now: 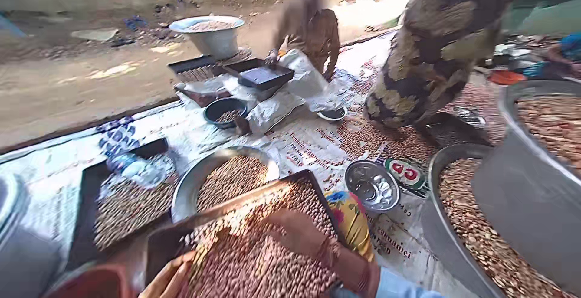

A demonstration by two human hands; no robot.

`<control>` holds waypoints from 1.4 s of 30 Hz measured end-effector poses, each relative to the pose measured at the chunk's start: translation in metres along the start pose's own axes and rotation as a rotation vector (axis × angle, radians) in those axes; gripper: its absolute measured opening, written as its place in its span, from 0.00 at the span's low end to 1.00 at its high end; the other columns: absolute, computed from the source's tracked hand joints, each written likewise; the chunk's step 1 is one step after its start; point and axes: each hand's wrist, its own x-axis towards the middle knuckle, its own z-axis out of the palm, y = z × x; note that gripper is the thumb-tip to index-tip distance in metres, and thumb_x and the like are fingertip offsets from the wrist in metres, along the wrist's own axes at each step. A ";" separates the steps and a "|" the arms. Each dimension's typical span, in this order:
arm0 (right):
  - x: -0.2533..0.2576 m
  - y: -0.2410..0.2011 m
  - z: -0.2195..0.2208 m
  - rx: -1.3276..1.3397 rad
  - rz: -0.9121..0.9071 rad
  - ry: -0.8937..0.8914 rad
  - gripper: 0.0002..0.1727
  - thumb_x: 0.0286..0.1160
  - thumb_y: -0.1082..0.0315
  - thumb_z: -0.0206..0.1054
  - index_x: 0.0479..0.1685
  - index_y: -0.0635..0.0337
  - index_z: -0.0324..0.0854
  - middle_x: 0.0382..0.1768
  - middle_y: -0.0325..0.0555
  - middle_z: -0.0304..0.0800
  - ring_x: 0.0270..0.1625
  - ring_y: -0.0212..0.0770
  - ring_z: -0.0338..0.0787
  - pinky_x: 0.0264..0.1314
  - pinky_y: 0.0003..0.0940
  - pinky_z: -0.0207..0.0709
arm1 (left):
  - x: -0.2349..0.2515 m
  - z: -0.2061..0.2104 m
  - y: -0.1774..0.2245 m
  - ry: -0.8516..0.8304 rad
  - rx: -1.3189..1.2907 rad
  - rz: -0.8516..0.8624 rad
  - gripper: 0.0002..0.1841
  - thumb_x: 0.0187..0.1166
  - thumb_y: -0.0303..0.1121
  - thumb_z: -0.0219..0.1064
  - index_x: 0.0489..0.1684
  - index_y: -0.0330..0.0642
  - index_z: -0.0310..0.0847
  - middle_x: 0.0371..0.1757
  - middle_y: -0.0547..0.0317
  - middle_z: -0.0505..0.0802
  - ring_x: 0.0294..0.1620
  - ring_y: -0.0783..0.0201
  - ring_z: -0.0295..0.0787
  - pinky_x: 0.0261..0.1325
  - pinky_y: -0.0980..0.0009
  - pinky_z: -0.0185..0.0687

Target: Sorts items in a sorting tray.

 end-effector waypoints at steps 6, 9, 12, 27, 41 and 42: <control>-0.014 0.060 -0.029 0.035 0.093 0.292 0.13 0.82 0.66 0.65 0.57 0.59 0.90 0.51 0.47 0.96 0.48 0.38 0.96 0.54 0.36 0.89 | -0.008 0.025 0.010 0.115 0.004 -0.106 0.08 0.83 0.25 0.59 0.46 0.41 0.86 0.26 0.76 0.88 0.17 0.84 0.72 0.22 0.86 0.68; -0.020 0.066 -0.020 0.017 0.156 0.249 0.10 0.79 0.66 0.68 0.50 0.57 0.92 0.42 0.45 0.97 0.40 0.38 0.95 0.48 0.39 0.87 | -0.006 0.045 0.014 -0.001 0.253 -0.150 0.09 0.83 0.32 0.63 0.50 0.41 0.87 0.25 0.73 0.83 0.20 0.80 0.71 0.30 0.78 0.71; -0.015 0.061 0.000 -0.021 0.146 0.108 0.10 0.78 0.64 0.70 0.48 0.57 0.93 0.39 0.46 0.97 0.39 0.42 0.94 0.48 0.46 0.86 | -0.001 0.072 0.024 -0.120 0.475 -0.167 0.11 0.85 0.36 0.64 0.54 0.47 0.90 0.22 0.69 0.80 0.21 0.74 0.69 0.33 0.69 0.70; 0.029 0.034 0.052 -0.344 0.094 -0.218 0.15 0.80 0.66 0.66 0.58 0.62 0.89 0.55 0.59 0.93 0.58 0.60 0.92 0.59 0.57 0.81 | 0.029 0.109 0.024 -0.150 0.700 -0.175 0.16 0.85 0.39 0.62 0.61 0.39 0.86 0.38 0.49 0.91 0.40 0.53 0.88 0.50 0.53 0.82; 0.036 0.054 0.036 0.092 0.171 0.121 0.13 0.73 0.72 0.63 0.52 0.65 0.87 0.45 0.55 0.87 0.46 0.46 0.86 0.52 0.42 0.79 | 0.038 0.132 0.023 -0.233 0.919 -0.055 0.17 0.86 0.32 0.58 0.67 0.42 0.86 0.61 0.43 0.92 0.63 0.45 0.90 0.67 0.48 0.82; 0.038 0.052 0.036 0.029 0.160 0.086 0.14 0.76 0.69 0.64 0.54 0.65 0.88 0.46 0.57 0.89 0.48 0.49 0.88 0.54 0.45 0.80 | 0.038 0.132 0.024 -0.239 0.923 -0.051 0.17 0.87 0.33 0.58 0.66 0.41 0.86 0.61 0.42 0.92 0.63 0.45 0.90 0.67 0.48 0.82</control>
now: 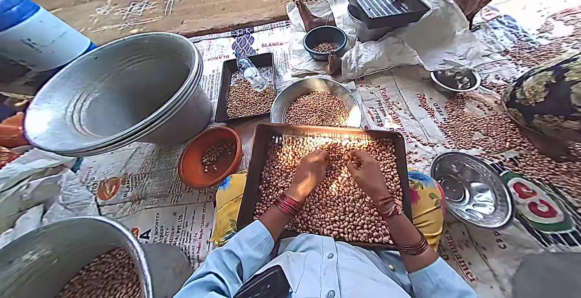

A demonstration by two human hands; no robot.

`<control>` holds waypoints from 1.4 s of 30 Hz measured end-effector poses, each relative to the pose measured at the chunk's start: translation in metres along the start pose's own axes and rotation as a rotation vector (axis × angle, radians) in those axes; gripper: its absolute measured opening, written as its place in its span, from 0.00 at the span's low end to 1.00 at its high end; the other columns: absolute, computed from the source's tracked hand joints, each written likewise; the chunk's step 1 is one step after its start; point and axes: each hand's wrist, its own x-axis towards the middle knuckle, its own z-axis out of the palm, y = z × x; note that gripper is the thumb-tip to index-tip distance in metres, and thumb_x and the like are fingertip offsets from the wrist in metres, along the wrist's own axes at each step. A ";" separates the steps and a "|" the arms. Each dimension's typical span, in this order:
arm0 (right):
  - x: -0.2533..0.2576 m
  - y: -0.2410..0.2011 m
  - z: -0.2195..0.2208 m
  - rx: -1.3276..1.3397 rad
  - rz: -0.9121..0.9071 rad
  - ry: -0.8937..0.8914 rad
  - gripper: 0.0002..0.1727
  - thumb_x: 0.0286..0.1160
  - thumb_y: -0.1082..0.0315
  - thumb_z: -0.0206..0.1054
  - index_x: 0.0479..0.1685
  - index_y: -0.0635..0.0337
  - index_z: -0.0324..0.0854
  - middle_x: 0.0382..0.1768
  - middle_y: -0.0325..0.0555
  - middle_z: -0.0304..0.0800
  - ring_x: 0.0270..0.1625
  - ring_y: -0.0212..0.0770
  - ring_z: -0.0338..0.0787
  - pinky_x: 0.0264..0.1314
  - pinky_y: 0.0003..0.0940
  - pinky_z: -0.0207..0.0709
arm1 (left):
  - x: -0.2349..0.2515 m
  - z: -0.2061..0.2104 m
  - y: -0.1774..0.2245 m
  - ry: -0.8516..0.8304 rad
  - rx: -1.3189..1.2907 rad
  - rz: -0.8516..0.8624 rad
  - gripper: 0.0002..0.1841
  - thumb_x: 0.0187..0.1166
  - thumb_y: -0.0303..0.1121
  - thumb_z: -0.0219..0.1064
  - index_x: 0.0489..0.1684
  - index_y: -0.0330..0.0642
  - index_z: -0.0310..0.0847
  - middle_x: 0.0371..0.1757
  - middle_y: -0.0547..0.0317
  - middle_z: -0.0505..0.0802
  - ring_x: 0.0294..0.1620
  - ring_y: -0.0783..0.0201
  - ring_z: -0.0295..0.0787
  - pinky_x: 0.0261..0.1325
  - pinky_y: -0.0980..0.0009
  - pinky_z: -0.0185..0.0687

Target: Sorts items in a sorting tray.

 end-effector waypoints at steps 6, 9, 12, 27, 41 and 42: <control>0.009 -0.015 0.021 -0.412 0.004 -0.247 0.19 0.83 0.62 0.63 0.68 0.58 0.84 0.59 0.62 0.88 0.56 0.61 0.92 0.57 0.56 0.83 | 0.004 -0.015 -0.038 0.178 -0.509 -0.051 0.16 0.81 0.34 0.62 0.59 0.32 0.82 0.38 0.53 0.88 0.35 0.64 0.83 0.45 0.64 0.80; 0.010 -0.014 0.025 -0.406 0.000 -0.257 0.19 0.84 0.63 0.62 0.68 0.58 0.84 0.58 0.62 0.89 0.56 0.62 0.92 0.57 0.57 0.82 | 0.006 -0.028 -0.056 0.283 -0.616 -0.103 0.19 0.74 0.29 0.56 0.61 0.32 0.78 0.45 0.51 0.88 0.37 0.66 0.83 0.43 0.65 0.80; 0.009 -0.013 0.026 -0.398 -0.032 -0.235 0.19 0.83 0.63 0.61 0.67 0.57 0.85 0.55 0.60 0.91 0.54 0.60 0.93 0.55 0.57 0.82 | 0.006 -0.030 -0.045 0.268 -0.370 -0.058 0.15 0.79 0.32 0.61 0.58 0.36 0.85 0.35 0.53 0.89 0.35 0.62 0.82 0.46 0.61 0.78; 0.010 -0.014 0.026 -0.472 -0.056 -0.286 0.20 0.76 0.61 0.63 0.64 0.54 0.85 0.53 0.54 0.92 0.53 0.56 0.94 0.50 0.57 0.81 | -0.013 -0.054 -0.052 0.316 -0.070 -0.187 0.15 0.87 0.35 0.62 0.63 0.39 0.88 0.60 0.43 0.93 0.63 0.44 0.91 0.70 0.45 0.81; 0.011 0.013 0.016 0.338 0.010 -0.142 0.14 0.71 0.69 0.56 0.52 0.63 0.78 0.32 0.38 0.77 0.28 0.29 0.75 0.31 0.28 0.69 | -0.067 -0.028 -0.047 0.227 -0.073 0.053 0.09 0.78 0.27 0.67 0.47 0.41 0.94 0.49 0.47 0.95 0.59 0.44 0.88 0.68 0.48 0.78; 0.010 0.014 0.015 0.419 0.023 -0.123 0.14 0.68 0.70 0.54 0.51 0.62 0.76 0.31 0.35 0.76 0.25 0.25 0.72 0.27 0.24 0.66 | -0.065 -0.018 -0.045 0.196 -0.042 0.078 0.09 0.79 0.28 0.67 0.48 0.41 0.94 0.49 0.46 0.94 0.59 0.43 0.88 0.67 0.47 0.78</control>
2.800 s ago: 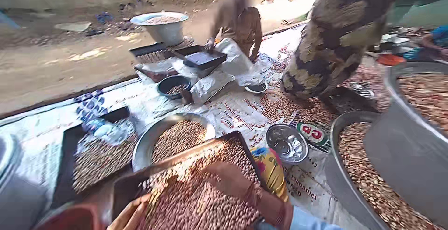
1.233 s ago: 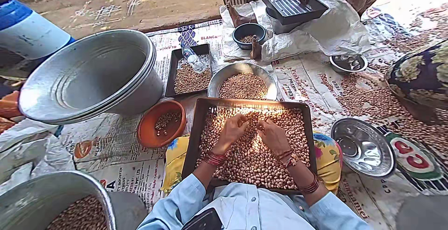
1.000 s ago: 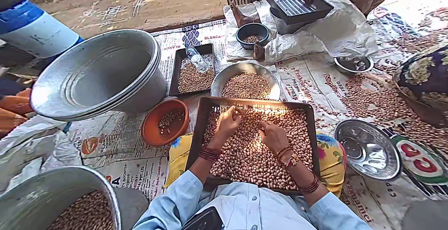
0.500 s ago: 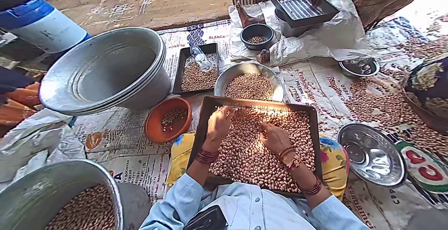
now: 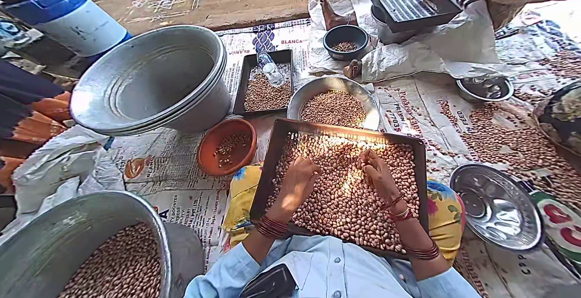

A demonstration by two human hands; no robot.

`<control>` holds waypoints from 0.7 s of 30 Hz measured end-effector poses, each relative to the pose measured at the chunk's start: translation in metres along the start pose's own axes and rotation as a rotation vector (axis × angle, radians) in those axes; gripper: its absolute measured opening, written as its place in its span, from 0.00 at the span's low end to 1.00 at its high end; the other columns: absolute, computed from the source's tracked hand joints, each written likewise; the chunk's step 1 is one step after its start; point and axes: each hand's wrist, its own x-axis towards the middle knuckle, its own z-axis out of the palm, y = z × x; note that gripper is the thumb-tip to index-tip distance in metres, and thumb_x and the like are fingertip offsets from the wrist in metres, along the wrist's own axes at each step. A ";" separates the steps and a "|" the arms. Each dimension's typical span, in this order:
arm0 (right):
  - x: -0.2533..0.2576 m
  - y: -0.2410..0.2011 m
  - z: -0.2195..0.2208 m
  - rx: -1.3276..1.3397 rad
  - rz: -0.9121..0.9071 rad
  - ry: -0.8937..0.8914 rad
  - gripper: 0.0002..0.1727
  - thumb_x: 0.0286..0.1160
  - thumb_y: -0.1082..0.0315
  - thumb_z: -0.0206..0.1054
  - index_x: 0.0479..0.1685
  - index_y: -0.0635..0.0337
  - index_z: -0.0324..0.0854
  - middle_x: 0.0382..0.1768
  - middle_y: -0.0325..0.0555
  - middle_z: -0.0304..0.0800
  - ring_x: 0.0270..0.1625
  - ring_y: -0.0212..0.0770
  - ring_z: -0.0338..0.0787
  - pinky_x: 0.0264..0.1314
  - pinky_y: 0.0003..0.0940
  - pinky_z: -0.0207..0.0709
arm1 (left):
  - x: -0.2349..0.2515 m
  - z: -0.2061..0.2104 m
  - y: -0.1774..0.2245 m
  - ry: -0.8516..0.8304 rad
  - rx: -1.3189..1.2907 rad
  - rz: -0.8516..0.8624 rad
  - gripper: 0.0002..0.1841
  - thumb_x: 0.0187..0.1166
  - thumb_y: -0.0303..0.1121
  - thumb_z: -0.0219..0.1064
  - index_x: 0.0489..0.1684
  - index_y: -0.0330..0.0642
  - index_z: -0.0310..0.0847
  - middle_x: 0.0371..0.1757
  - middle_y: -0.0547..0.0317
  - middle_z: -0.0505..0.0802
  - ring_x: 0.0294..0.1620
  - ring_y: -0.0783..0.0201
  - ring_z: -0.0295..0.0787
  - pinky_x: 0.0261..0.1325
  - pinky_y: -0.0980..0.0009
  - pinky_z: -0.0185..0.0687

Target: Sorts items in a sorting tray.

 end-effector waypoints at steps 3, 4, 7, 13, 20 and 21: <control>-0.003 -0.011 -0.002 -0.186 0.010 -0.046 0.15 0.72 0.72 0.57 0.55 0.62 0.79 0.30 0.38 0.76 0.27 0.30 0.72 0.32 0.31 0.66 | 0.000 0.014 0.003 -0.056 0.059 0.006 0.10 0.81 0.29 0.65 0.49 0.38 0.93 0.50 0.42 0.94 0.60 0.40 0.87 0.69 0.45 0.77; -0.004 -0.015 0.002 -0.318 -0.016 -0.061 0.13 0.75 0.69 0.59 0.54 0.61 0.83 0.27 0.39 0.78 0.27 0.33 0.73 0.33 0.33 0.68 | 0.000 0.016 0.004 -0.042 0.074 0.008 0.10 0.81 0.29 0.66 0.48 0.38 0.93 0.49 0.42 0.94 0.60 0.40 0.88 0.69 0.46 0.77; -0.003 -0.027 0.017 -0.663 -0.038 -0.171 0.16 0.81 0.63 0.64 0.59 0.59 0.89 0.43 0.56 0.93 0.47 0.54 0.91 0.54 0.53 0.82 | -0.002 0.011 0.002 -0.019 0.021 -0.042 0.10 0.81 0.31 0.67 0.48 0.37 0.93 0.50 0.44 0.94 0.61 0.43 0.89 0.70 0.50 0.79; -0.005 -0.034 0.037 -0.881 0.063 -0.241 0.21 0.81 0.62 0.66 0.69 0.60 0.83 0.57 0.60 0.90 0.57 0.61 0.92 0.57 0.58 0.82 | 0.010 -0.030 -0.030 0.274 -0.092 -0.270 0.13 0.77 0.28 0.60 0.53 0.36 0.87 0.44 0.46 0.93 0.43 0.53 0.90 0.51 0.54 0.83; -0.005 -0.035 0.037 -0.878 0.125 -0.276 0.21 0.81 0.61 0.65 0.67 0.62 0.82 0.58 0.60 0.90 0.62 0.60 0.90 0.62 0.58 0.80 | 0.040 -0.018 -0.023 0.048 0.019 -0.339 0.16 0.87 0.30 0.55 0.64 0.41 0.86 0.62 0.44 0.91 0.63 0.46 0.90 0.67 0.47 0.81; -0.004 -0.035 0.033 -0.845 0.138 -0.292 0.20 0.81 0.61 0.65 0.66 0.61 0.83 0.58 0.59 0.90 0.62 0.59 0.90 0.63 0.58 0.79 | 0.043 -0.015 -0.023 0.071 0.032 -0.341 0.16 0.88 0.30 0.54 0.64 0.40 0.86 0.63 0.43 0.91 0.64 0.45 0.90 0.68 0.47 0.81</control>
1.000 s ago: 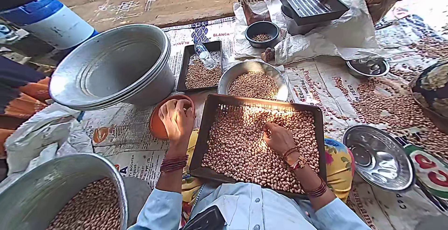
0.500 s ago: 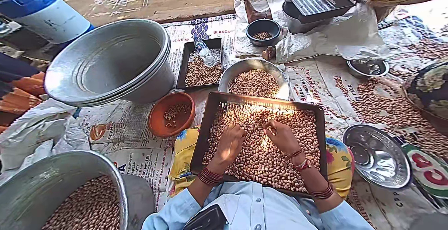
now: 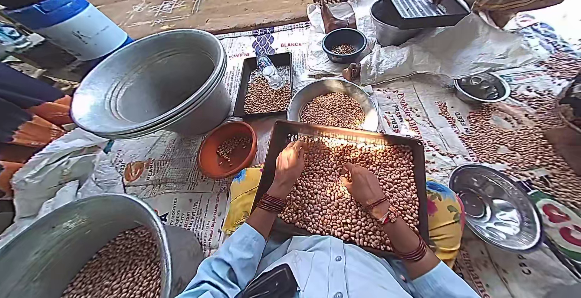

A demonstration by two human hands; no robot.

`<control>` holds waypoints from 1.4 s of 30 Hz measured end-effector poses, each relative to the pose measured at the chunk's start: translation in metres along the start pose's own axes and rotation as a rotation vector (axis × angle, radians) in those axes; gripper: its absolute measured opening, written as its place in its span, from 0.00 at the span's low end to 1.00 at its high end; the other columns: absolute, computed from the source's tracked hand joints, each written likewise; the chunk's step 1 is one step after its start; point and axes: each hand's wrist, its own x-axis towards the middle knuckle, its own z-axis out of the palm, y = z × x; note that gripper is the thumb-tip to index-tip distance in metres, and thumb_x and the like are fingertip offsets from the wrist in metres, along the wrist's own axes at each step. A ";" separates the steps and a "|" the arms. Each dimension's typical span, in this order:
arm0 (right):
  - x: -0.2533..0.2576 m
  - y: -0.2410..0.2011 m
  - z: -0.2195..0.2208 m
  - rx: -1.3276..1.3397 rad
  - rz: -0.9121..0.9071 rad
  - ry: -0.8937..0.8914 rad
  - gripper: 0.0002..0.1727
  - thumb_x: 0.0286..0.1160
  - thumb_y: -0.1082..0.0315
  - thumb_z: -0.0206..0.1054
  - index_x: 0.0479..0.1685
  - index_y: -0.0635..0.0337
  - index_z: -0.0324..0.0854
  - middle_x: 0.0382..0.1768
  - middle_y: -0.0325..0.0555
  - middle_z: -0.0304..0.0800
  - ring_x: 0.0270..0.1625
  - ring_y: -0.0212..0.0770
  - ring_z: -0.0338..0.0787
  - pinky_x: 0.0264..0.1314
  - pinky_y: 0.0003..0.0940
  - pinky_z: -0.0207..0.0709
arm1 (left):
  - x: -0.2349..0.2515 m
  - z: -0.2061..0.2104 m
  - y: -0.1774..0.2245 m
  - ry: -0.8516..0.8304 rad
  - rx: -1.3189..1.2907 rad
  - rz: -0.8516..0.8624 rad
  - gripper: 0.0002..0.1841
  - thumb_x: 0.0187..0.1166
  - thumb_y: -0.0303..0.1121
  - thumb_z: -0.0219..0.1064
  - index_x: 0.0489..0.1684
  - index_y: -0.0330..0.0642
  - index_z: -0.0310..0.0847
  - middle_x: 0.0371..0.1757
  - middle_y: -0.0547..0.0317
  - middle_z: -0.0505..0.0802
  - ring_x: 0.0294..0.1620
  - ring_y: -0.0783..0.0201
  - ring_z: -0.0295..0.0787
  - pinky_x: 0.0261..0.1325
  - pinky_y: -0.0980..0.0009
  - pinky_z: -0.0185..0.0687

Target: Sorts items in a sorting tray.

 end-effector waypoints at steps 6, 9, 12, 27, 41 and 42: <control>-0.002 0.049 -0.013 0.917 -0.187 0.182 0.05 0.79 0.68 0.63 0.44 0.60 0.81 0.23 0.28 0.77 0.20 0.21 0.71 0.25 0.19 0.66 | 0.011 0.005 0.013 0.021 0.084 0.004 0.17 0.88 0.34 0.58 0.66 0.37 0.85 0.64 0.37 0.90 0.61 0.38 0.91 0.64 0.42 0.82; -0.005 0.062 -0.022 1.101 -0.167 0.322 0.10 0.75 0.73 0.52 0.49 0.59 0.75 0.28 0.29 0.78 0.21 0.20 0.71 0.23 0.16 0.65 | 0.014 0.006 0.013 0.009 0.051 0.016 0.16 0.88 0.34 0.60 0.65 0.36 0.85 0.65 0.38 0.90 0.63 0.39 0.90 0.67 0.43 0.81; -0.007 0.059 -0.026 0.663 -0.097 0.355 0.12 0.80 0.68 0.62 0.54 0.63 0.85 0.29 0.37 0.83 0.25 0.27 0.74 0.32 0.26 0.68 | 0.021 0.007 0.005 -0.042 -0.254 -0.032 0.15 0.83 0.36 0.68 0.60 0.37 0.86 0.51 0.47 0.94 0.50 0.54 0.90 0.61 0.54 0.81; 0.008 0.033 -0.009 -0.002 -0.018 0.210 0.18 0.80 0.62 0.65 0.61 0.63 0.86 0.55 0.62 0.91 0.57 0.63 0.92 0.57 0.62 0.80 | 0.017 0.029 0.019 -0.210 -0.713 -0.193 0.16 0.91 0.29 0.55 0.71 0.36 0.76 0.37 0.58 0.84 0.29 0.69 0.76 0.35 0.71 0.75; 0.012 0.037 -0.016 0.235 -0.090 0.327 0.15 0.78 0.65 0.67 0.57 0.64 0.89 0.51 0.60 0.92 0.54 0.56 0.91 0.61 0.53 0.80 | -0.017 0.052 0.060 -0.181 0.001 0.355 0.16 0.87 0.30 0.56 0.60 0.38 0.88 0.56 0.40 0.93 0.58 0.41 0.92 0.61 0.45 0.84; 0.013 0.035 -0.014 0.148 -0.093 0.309 0.16 0.78 0.64 0.67 0.59 0.62 0.88 0.53 0.62 0.90 0.57 0.59 0.91 0.62 0.55 0.81 | -0.017 0.055 0.060 -0.167 0.023 0.366 0.16 0.86 0.30 0.55 0.59 0.37 0.88 0.55 0.40 0.93 0.56 0.41 0.93 0.59 0.45 0.85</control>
